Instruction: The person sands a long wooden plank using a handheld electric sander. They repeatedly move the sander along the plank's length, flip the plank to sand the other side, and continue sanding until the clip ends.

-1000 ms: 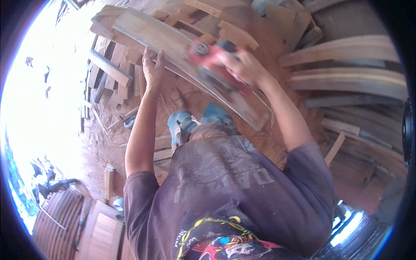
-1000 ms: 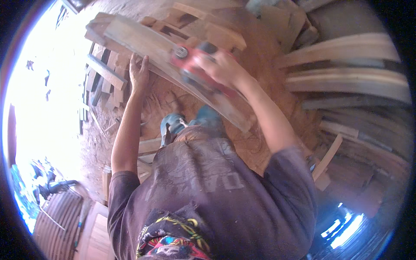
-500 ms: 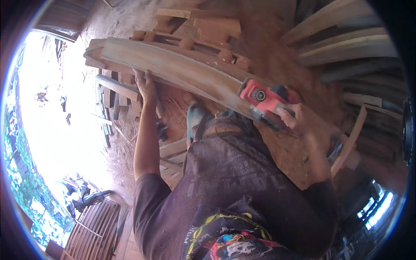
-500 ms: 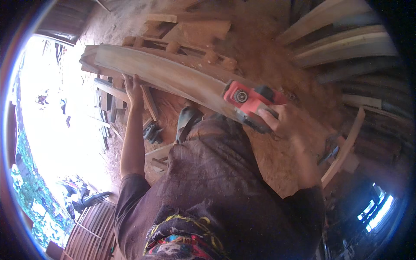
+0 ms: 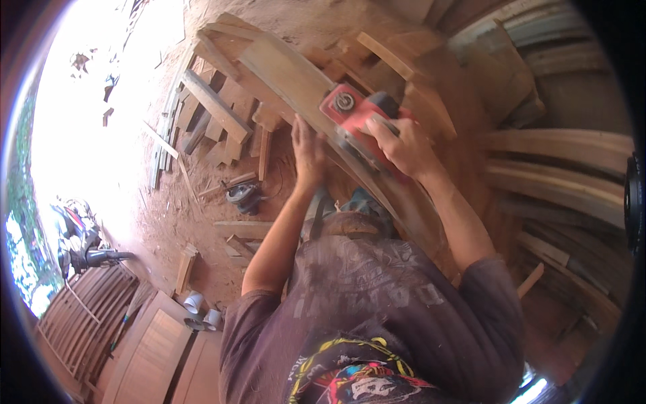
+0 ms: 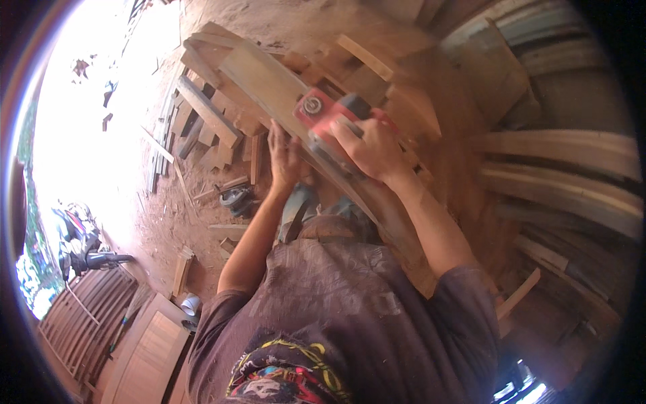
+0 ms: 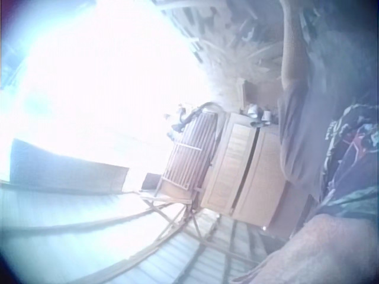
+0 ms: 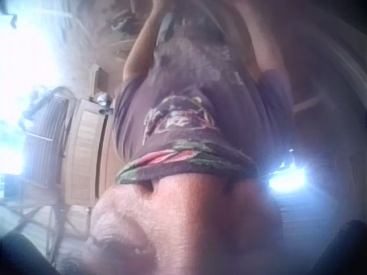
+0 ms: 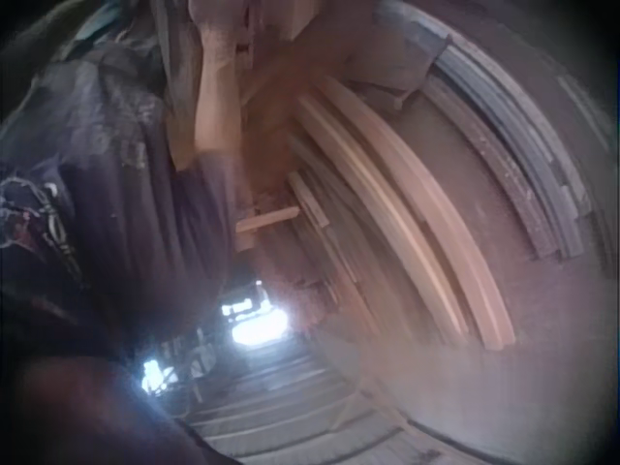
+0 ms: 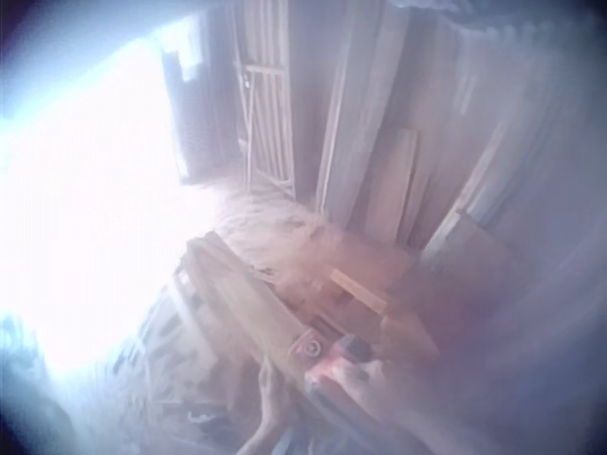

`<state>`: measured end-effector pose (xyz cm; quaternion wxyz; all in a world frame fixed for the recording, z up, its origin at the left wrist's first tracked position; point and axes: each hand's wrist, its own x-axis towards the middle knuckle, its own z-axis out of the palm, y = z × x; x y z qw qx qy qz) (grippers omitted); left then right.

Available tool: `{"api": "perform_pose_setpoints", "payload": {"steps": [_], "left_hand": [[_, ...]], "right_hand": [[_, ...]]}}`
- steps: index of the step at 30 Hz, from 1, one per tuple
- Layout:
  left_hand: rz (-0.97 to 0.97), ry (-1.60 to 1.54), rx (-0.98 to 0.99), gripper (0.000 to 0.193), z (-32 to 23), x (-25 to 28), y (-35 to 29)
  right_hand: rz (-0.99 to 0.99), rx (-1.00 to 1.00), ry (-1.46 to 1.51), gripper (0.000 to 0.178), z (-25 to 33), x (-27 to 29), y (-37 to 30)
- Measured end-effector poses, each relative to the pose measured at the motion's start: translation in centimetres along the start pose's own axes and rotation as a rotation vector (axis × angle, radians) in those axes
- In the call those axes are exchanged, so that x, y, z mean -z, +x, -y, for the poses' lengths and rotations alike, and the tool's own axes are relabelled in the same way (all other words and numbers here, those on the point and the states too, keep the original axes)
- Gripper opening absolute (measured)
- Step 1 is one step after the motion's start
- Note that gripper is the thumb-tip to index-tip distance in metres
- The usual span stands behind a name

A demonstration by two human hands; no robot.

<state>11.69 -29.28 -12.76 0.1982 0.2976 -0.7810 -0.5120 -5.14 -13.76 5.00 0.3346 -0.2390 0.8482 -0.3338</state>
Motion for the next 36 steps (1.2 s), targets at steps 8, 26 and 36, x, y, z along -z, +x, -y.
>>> {"api": "perform_pose_setpoints", "payload": {"steps": [8, 26, 36], "left_hand": [[0.003, 0.046, 0.109, 0.074, -2.3, 0.1, 0.0], [0.422, 0.576, -0.315, 0.123, -6.5, 8.0, 5.1], [0.940, 0.987, -0.670, 0.156, -7.2, -1.5, 7.8]], "right_hand": [[0.128, 0.081, 0.029, 0.053, 13.3, -6.2, 24.6], [0.052, -0.156, 0.407, 0.051, -2.5, 1.3, -7.6], [-0.359, -0.388, 0.698, 0.049, -12.4, 3.7, -28.1]]}}
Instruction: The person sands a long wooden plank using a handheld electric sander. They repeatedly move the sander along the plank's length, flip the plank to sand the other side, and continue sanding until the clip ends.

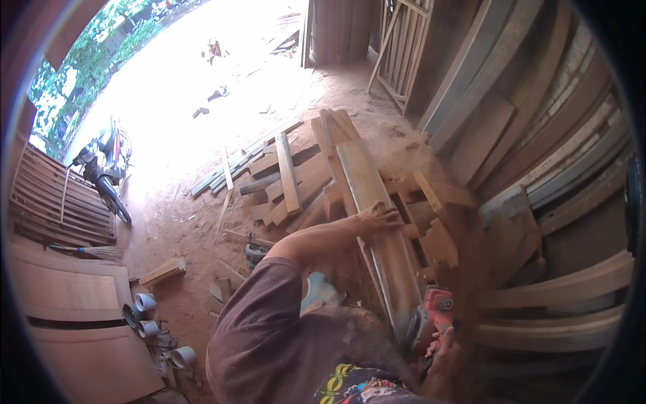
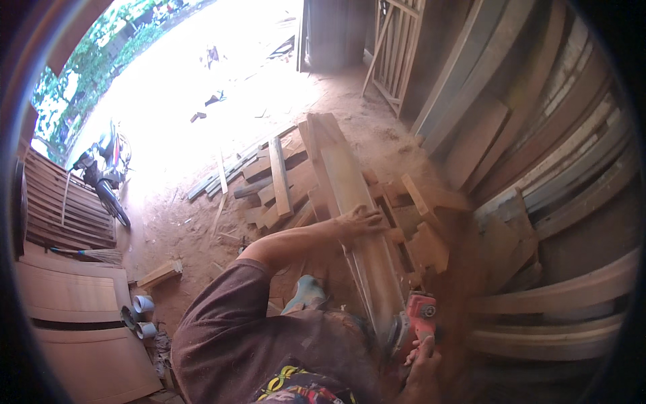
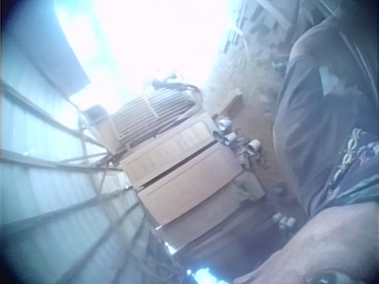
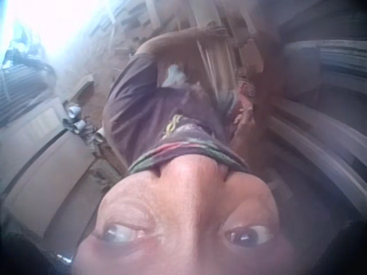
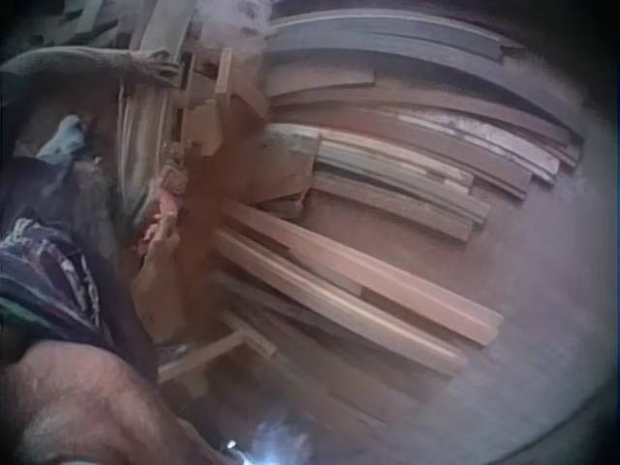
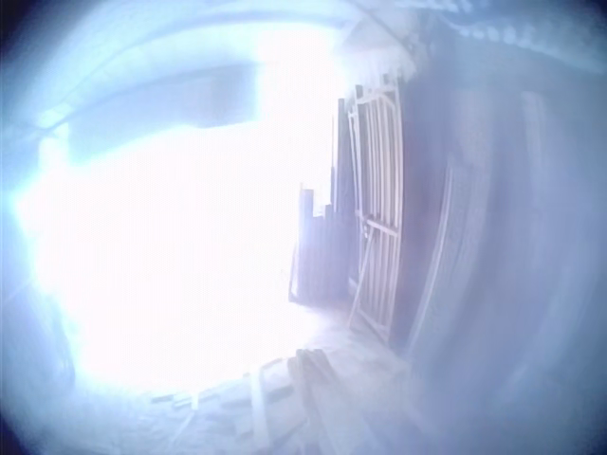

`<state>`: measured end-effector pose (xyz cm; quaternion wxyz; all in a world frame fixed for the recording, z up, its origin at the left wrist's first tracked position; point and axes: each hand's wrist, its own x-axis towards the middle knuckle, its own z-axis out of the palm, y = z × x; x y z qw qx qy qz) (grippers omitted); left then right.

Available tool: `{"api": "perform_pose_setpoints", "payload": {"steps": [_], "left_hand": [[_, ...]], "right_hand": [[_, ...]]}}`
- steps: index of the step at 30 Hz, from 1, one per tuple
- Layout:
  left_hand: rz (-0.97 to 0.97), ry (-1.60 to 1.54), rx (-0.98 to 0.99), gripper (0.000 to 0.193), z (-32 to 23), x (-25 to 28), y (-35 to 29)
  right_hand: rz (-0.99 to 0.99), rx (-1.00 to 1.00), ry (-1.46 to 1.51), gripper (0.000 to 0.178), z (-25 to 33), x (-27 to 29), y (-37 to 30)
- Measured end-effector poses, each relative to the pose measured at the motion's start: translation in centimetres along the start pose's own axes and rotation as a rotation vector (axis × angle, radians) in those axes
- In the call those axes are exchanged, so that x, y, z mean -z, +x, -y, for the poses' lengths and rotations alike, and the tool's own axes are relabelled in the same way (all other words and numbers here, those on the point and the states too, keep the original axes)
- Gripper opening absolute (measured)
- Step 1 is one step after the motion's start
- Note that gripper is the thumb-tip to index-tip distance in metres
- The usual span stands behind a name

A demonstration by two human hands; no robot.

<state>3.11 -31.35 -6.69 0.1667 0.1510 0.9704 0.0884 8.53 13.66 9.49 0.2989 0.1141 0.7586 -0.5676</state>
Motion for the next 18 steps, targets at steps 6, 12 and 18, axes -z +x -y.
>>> {"api": "perform_pose_setpoints", "payload": {"steps": [6, 12, 18], "left_hand": [[-0.231, -0.166, 0.131, 0.149, -7.0, -3.0, -2.8], [-0.503, -0.336, 0.430, 0.138, -13.5, -7.6, -3.4], [-0.561, -0.530, 0.555, 0.116, -11.5, -7.6, -6.6]], "right_hand": [[-0.172, 0.044, 0.076, 0.057, -1.7, 2.8, -3.9], [-0.144, 0.087, 0.185, 0.052, -6.4, 7.3, -3.2], [-0.092, 0.099, 0.125, 0.050, -6.4, 8.8, -4.0]]}}
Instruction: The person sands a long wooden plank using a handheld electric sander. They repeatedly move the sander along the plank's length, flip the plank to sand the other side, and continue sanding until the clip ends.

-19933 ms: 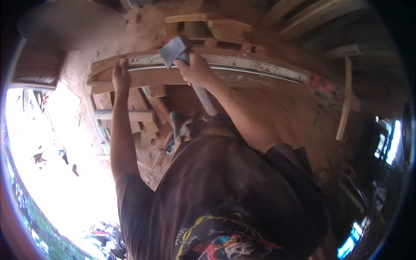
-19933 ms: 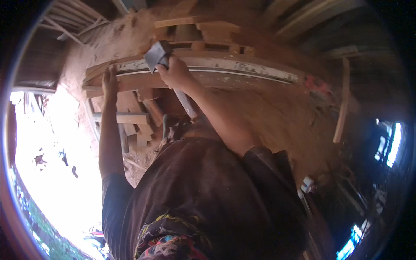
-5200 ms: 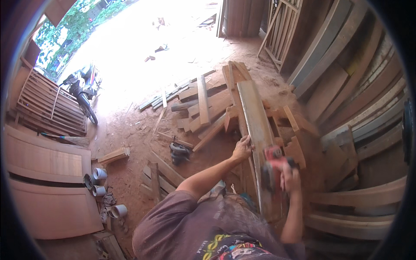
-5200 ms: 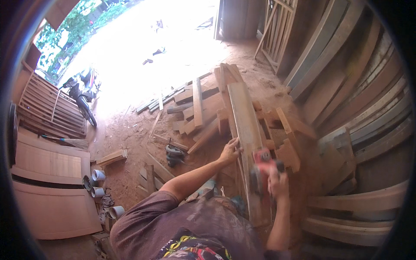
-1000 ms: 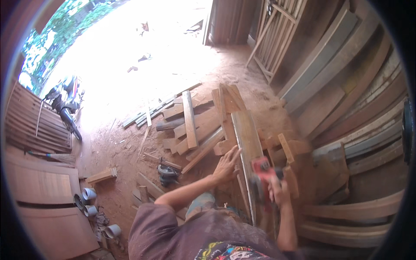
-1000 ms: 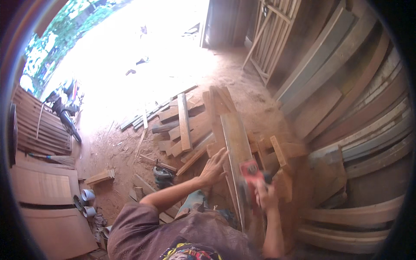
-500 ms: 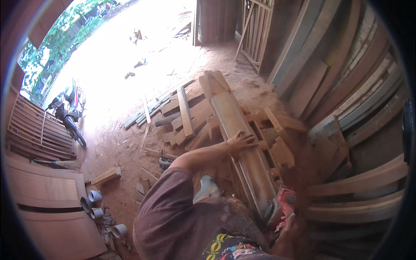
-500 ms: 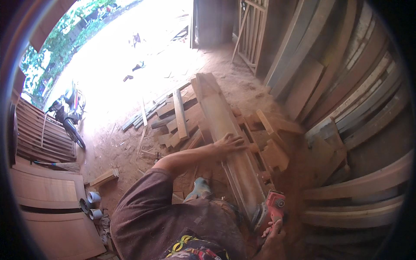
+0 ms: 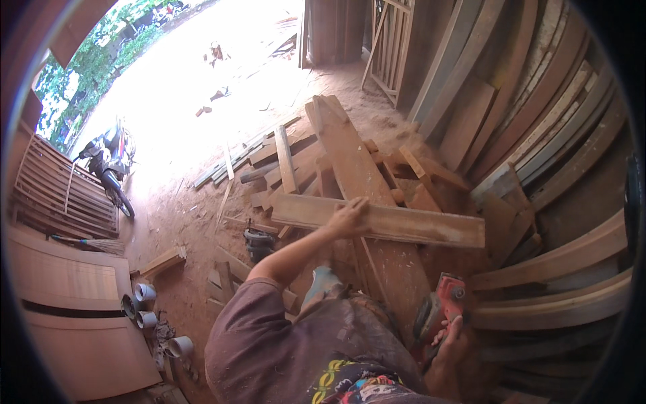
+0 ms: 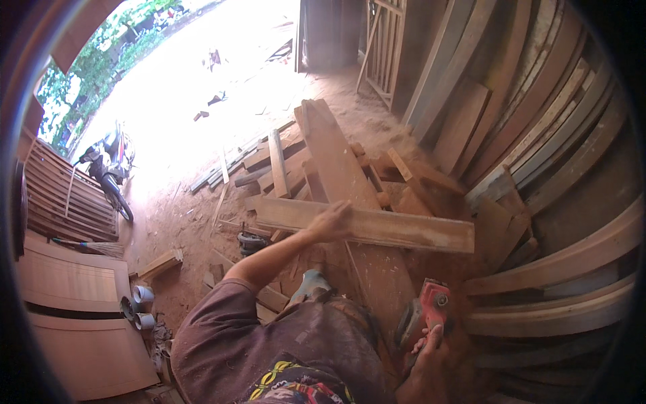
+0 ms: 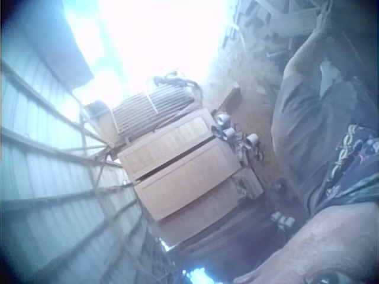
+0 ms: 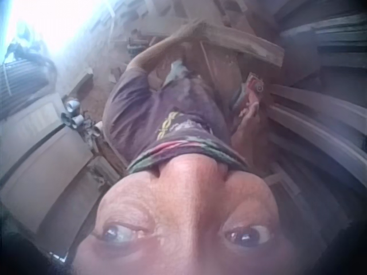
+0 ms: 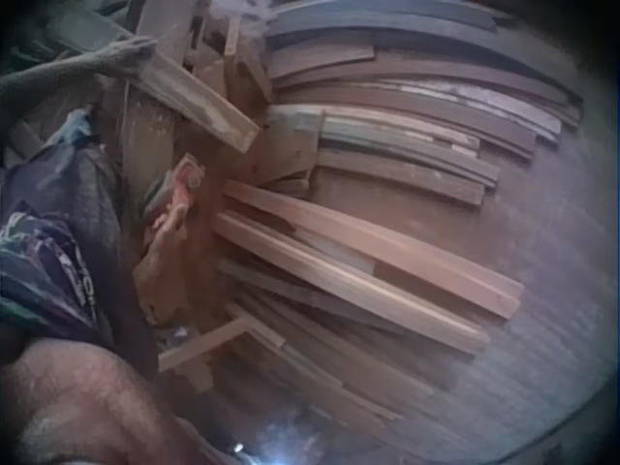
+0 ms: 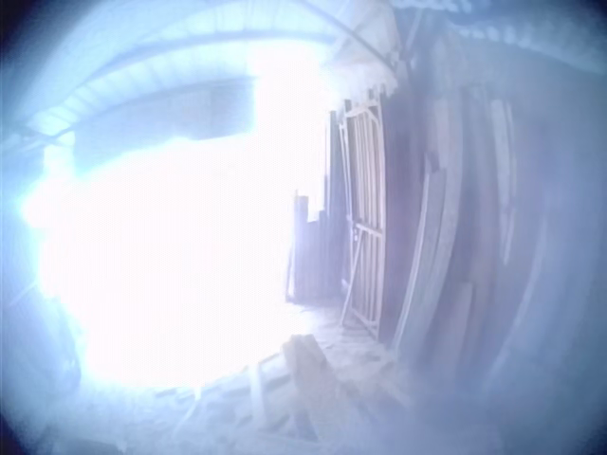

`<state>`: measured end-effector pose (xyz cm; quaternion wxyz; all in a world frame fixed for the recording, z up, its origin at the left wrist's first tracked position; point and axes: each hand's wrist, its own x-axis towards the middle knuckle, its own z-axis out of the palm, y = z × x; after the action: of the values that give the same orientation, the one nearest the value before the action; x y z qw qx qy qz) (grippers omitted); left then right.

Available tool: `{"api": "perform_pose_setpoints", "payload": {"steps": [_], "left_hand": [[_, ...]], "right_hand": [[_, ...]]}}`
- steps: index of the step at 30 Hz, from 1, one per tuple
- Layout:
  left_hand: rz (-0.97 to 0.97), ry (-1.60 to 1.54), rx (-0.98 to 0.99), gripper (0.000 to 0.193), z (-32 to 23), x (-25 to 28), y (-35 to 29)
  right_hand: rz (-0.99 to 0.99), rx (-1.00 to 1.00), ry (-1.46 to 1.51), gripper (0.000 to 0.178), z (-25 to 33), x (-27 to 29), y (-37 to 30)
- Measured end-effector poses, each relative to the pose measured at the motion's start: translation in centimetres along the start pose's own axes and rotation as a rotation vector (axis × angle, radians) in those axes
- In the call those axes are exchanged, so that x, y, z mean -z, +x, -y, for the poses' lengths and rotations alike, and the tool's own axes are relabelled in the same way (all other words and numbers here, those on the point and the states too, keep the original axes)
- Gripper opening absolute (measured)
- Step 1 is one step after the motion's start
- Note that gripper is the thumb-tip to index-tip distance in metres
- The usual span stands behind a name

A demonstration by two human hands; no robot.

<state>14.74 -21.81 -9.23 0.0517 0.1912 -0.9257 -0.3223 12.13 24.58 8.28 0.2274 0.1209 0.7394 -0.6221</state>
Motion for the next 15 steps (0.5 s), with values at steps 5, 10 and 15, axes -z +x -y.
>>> {"api": "perform_pose_setpoints", "payload": {"steps": [5, 10, 15], "left_hand": [[-0.007, 0.374, 0.106, 0.103, 6.3, 6.9, -5.9], [-0.031, 0.295, 0.186, 0.090, 6.7, 7.7, -8.9], [0.173, 0.293, 0.260, 0.076, 5.1, 8.2, -9.3]], "right_hand": [[-0.001, 0.015, -0.064, 0.050, 0.0, 0.2, -1.6], [0.018, -0.033, -0.096, 0.059, -1.3, -0.3, -2.2], [-0.006, -0.035, -0.088, 0.055, -0.7, -2.6, -2.8]]}}
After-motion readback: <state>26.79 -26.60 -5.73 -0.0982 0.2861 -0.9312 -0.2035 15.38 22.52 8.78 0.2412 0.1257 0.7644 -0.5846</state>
